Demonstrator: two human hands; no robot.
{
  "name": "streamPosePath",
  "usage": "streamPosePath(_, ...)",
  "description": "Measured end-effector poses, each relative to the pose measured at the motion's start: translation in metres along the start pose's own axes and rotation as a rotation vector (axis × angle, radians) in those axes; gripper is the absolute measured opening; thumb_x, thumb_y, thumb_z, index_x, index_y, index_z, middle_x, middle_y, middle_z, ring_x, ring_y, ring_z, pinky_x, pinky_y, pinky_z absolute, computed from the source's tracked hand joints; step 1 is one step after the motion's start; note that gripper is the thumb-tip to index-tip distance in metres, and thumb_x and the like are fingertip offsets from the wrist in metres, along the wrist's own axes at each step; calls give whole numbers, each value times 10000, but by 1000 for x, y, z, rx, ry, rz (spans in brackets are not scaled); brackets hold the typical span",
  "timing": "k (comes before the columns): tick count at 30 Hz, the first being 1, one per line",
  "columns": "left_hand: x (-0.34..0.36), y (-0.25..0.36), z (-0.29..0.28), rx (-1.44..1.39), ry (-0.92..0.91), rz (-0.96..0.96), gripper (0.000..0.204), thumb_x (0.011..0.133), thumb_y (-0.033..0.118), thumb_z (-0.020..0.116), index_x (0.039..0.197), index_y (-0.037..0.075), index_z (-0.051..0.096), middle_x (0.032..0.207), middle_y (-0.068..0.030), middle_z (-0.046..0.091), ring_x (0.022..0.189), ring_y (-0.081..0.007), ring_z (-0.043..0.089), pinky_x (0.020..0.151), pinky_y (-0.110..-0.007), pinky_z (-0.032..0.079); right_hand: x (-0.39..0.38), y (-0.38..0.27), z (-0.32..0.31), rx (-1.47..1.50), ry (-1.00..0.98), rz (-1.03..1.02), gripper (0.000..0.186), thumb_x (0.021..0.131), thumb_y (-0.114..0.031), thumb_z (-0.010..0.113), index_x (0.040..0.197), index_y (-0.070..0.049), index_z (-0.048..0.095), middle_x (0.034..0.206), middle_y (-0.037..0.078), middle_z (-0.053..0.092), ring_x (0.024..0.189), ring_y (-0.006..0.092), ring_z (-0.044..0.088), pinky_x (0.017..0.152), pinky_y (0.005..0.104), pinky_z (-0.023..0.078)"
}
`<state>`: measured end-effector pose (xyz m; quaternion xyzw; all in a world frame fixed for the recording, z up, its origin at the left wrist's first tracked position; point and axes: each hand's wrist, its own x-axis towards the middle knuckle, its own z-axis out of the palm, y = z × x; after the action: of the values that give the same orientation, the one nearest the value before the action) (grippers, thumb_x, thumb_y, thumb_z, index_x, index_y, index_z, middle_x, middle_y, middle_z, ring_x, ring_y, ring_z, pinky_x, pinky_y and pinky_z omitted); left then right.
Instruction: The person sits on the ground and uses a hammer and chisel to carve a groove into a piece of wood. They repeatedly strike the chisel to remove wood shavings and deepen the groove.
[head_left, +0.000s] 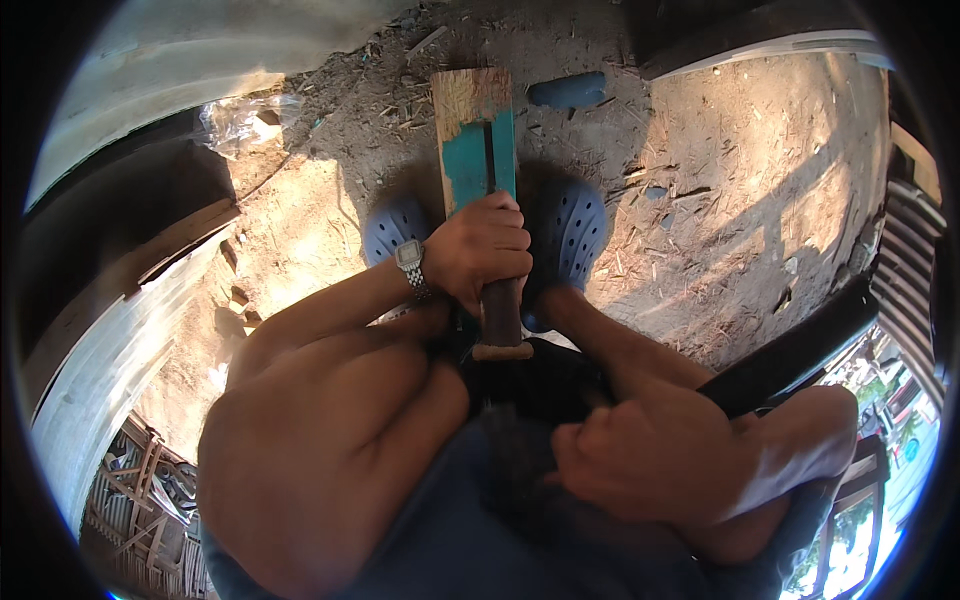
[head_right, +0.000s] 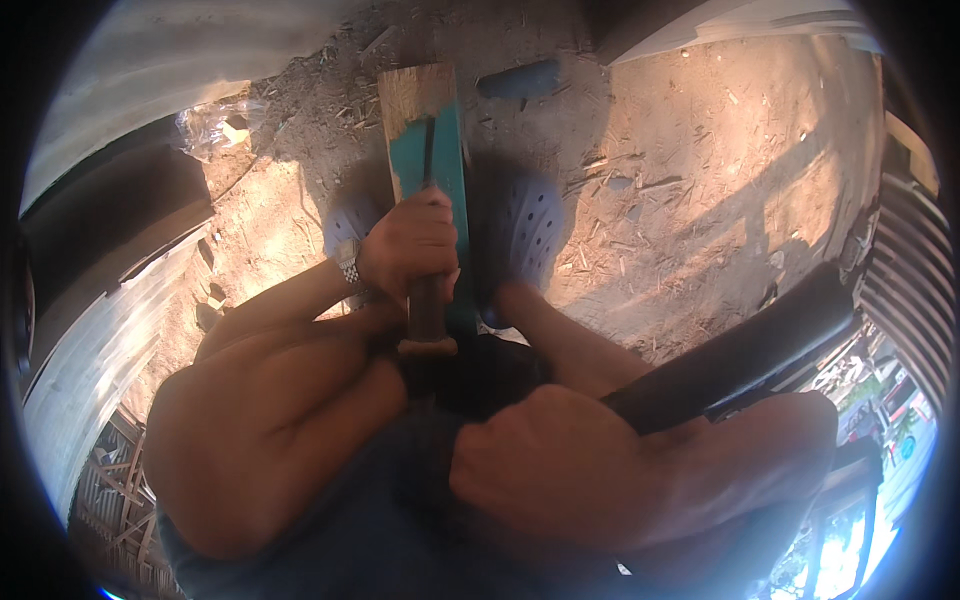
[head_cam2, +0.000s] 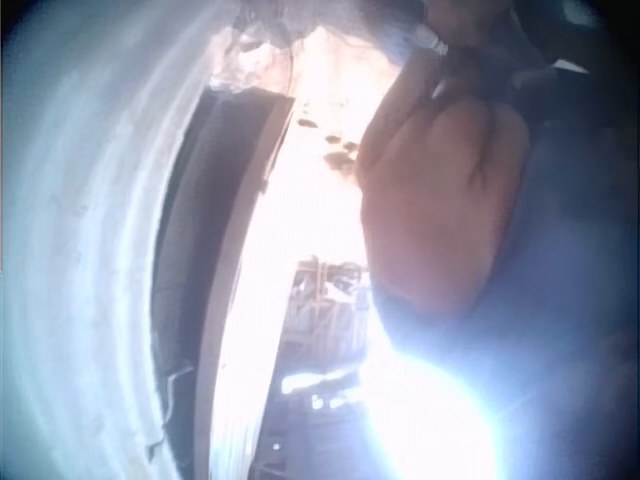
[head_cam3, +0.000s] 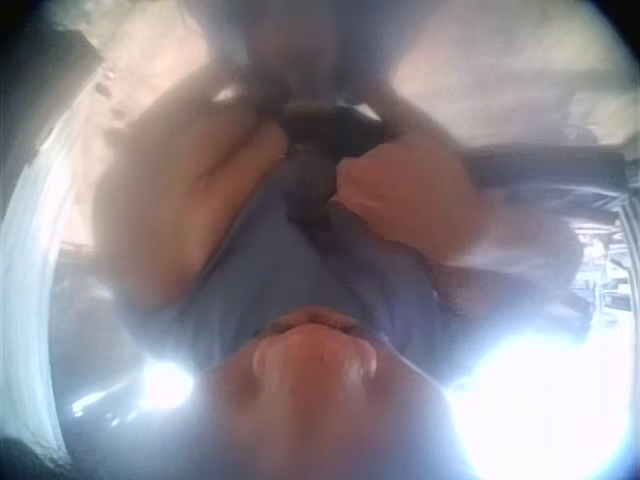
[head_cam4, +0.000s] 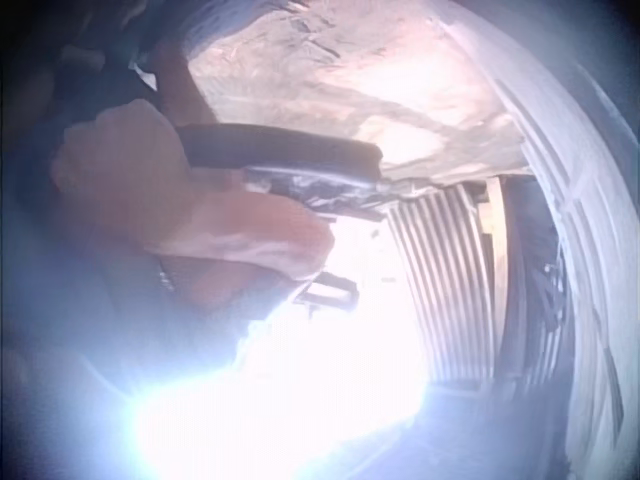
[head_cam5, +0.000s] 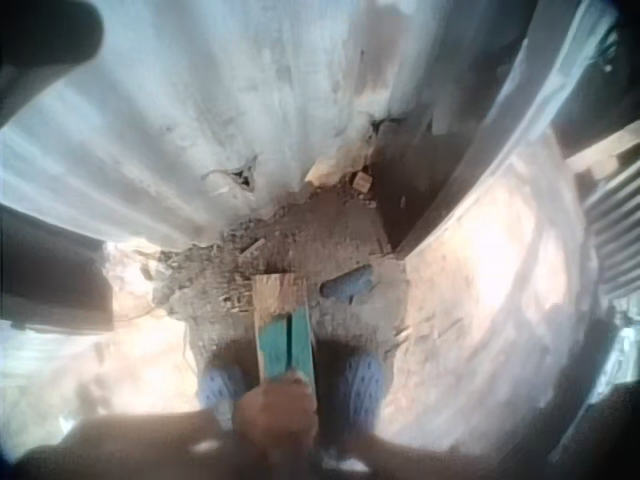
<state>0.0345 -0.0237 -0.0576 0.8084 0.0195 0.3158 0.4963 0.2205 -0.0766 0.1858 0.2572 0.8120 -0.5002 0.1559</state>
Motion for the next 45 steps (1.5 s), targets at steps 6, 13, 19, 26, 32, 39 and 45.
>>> streamPosePath(6, -3, -7, 1, 38, -37, -5, 401, 446, 351, 765, 713, 134, 558, 691, -16, 462, 660, -232, 510, 729, -382, 417, -9, 2, -11, 127, -146, -43, 155, 826, -190, 639, 710, -98, 684, 651, 36, 662, 573, 172, 686, 447, 325, 500)
streamPosePath(13, 11, -2, -5, 20, -15, -3, 258, 569, 132, 796, 661, 79, 561, 638, -36, 480, 594, -243, 505, 668, -395, 425, -14, 1, -10, 100, -139, -26, 152, 824, -185, 641, 707, -99, 686, 654, 35, 663, 576, 170, 687, 447, 324, 499)
streamPosePath(19, 5, -5, -1, 26, -8, -6, 407, 426, 319, 769, 726, 135, 564, 695, -20, 462, 667, -236, 511, 754, -384, 427, -12, -3, -9, 98, -132, 0, 150, 822, -181, 643, 704, -101, 687, 657, 33, 664, 579, 168, 689, 446, 323, 499)
streamPosePath(26, -1, -7, 3, 28, -10, -17, 386, 444, 298, 763, 725, 129, 559, 692, -28, 456, 660, -243, 508, 747, -387, 424, -11, -4, -13, 49, -149, 39, 147, 820, -177, 645, 700, -103, 689, 660, 32, 665, 582, 166, 690, 446, 323, 498)
streamPosePath(32, 10, -3, 0, 18, -22, 6, 271, 550, 174, 789, 665, 96, 556, 640, -29, 471, 596, -243, 504, 687, -393, 436, 0, -2, -13, -16, -108, 165, 145, 816, -169, 647, 693, -107, 689, 650, 30, 662, 581, 163, 690, 443, 321, 495)
streamPosePath(39, 1, -5, 3, 37, -29, 0, 318, 519, 247, 775, 698, 112, 549, 676, -25, 466, 648, -237, 509, 718, -384, 428, -4, -1, -15, 144, -186, 35, 139, 810, -164, 648, 689, -110, 688, 613, 27, 650, 573, 164, 689, 437, 319, 489)
streamPosePath(45, 7, -6, -4, 69, -18, -2, 239, 569, 127, 763, 672, 96, 549, 655, -33, 478, 623, -239, 520, 694, -408, 446, -3, 0, -15, 71, -151, 114, 132, 806, -174, 650, 702, -105, 689, 583, 24, 639, 562, 173, 686, 438, 322, 489)
